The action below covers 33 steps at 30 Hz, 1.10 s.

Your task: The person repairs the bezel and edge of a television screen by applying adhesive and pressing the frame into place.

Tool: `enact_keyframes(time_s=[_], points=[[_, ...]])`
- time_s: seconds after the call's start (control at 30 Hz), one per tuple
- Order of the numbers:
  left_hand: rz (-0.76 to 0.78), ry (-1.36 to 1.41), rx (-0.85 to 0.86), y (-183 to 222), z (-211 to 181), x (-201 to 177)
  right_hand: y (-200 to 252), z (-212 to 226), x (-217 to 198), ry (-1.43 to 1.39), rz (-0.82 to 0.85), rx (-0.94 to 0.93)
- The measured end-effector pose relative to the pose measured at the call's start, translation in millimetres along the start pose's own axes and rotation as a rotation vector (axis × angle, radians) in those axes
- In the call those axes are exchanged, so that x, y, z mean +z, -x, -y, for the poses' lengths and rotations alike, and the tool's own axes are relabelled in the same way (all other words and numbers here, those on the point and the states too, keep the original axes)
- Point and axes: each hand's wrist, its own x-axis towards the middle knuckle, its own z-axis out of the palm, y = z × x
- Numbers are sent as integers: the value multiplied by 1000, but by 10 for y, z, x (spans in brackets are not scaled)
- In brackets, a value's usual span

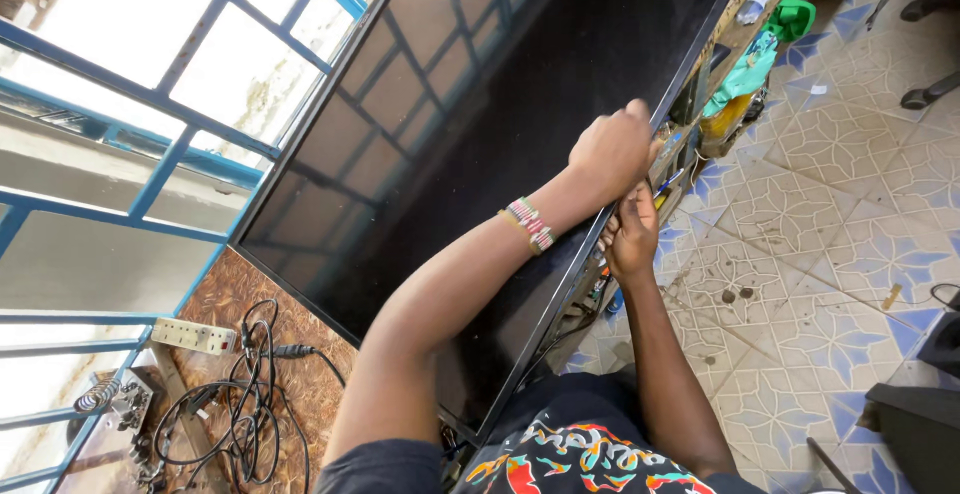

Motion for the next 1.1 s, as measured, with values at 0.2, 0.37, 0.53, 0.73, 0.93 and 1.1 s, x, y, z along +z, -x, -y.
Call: enact_keyframes(time_s=[0.2, 0.37, 0.53, 0.73, 0.93, 1.1], points=[[3, -113, 35, 1051, -56, -283, -157, -532, -415, -167, 51, -130], [-155, -168, 58, 1128, 11, -119, -249, -574, -466, -176, 104, -133], [-39, -91, 42, 1081, 17, -92, -292, -572, -449, -227, 115, -80], [69, -10, 1, 1000, 26, -99, -422, -744, -569, -208, 100, -139], [135, -32, 9, 946, -10, -165, -553, -786, -625, -97, 102, -240], [177, 0, 10, 859, 58, -166, -694, -725, -801, 240, 98, -445]])
